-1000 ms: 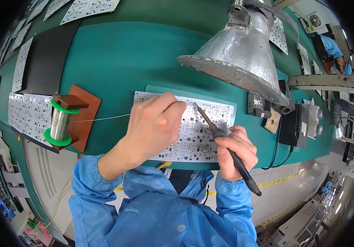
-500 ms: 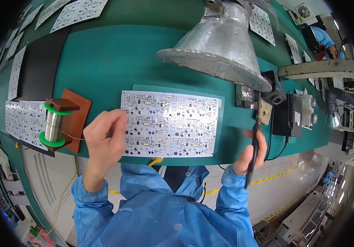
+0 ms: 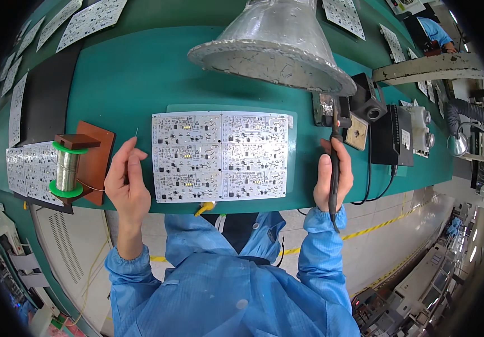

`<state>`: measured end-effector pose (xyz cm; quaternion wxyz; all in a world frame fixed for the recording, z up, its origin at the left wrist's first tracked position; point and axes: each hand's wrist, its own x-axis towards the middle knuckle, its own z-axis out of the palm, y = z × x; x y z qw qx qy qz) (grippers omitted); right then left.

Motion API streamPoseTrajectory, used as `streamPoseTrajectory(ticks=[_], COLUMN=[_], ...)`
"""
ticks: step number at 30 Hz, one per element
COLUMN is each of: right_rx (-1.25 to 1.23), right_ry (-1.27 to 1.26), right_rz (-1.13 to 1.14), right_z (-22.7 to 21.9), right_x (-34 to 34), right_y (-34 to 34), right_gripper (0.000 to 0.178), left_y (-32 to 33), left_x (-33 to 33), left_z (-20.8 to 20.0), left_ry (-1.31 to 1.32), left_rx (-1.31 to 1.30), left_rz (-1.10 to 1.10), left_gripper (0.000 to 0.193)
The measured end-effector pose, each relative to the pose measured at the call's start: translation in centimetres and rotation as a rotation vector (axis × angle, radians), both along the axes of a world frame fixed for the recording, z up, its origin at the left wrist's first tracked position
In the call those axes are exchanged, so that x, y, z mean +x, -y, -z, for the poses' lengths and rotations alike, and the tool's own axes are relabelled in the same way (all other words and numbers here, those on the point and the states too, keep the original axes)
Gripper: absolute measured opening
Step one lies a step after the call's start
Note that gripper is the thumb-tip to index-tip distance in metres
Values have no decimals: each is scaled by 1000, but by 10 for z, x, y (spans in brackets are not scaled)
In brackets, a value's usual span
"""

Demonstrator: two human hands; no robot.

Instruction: Soldering electronic components onto circuit boards at a manual assembly station.

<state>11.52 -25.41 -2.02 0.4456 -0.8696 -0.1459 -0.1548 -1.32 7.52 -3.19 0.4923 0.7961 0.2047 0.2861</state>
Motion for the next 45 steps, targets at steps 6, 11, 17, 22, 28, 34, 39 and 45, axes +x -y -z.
streamPoseTrajectory(ticks=[6,11,17,22,28,34,39,45], right_rx=[76,104,43,87,154,129,68,62], right_ry=[62,96,20,-19,-2,-188,2,18], right_rz=[39,31,-3,41,39,188,50,47], right_z=[5,7,2,0,8,-24,10,8], right_x=[-1,-3,-4,-9,-9,-28,-1,-4], right_y=[-2,-4,-6,-1,0,-30,-1,-2], right_gripper=[35,35,39,38,38,38,42,42], left_y=[-2,-8,-12,-5,23,88,91,96], left_x=[-3,-6,-5,2,15,50,66,56], left_z=[1,4,-9,-28,-99,-162,-172,-177], left_ry=[5,15,135,353,437,510,-58,7], left_rx=[32,5,166,70,-267,-608,-814,-1152], left_rz=[32,82,71,123,535,747,1015,969], left_gripper=[26,30,40,46,43,31,9,7])
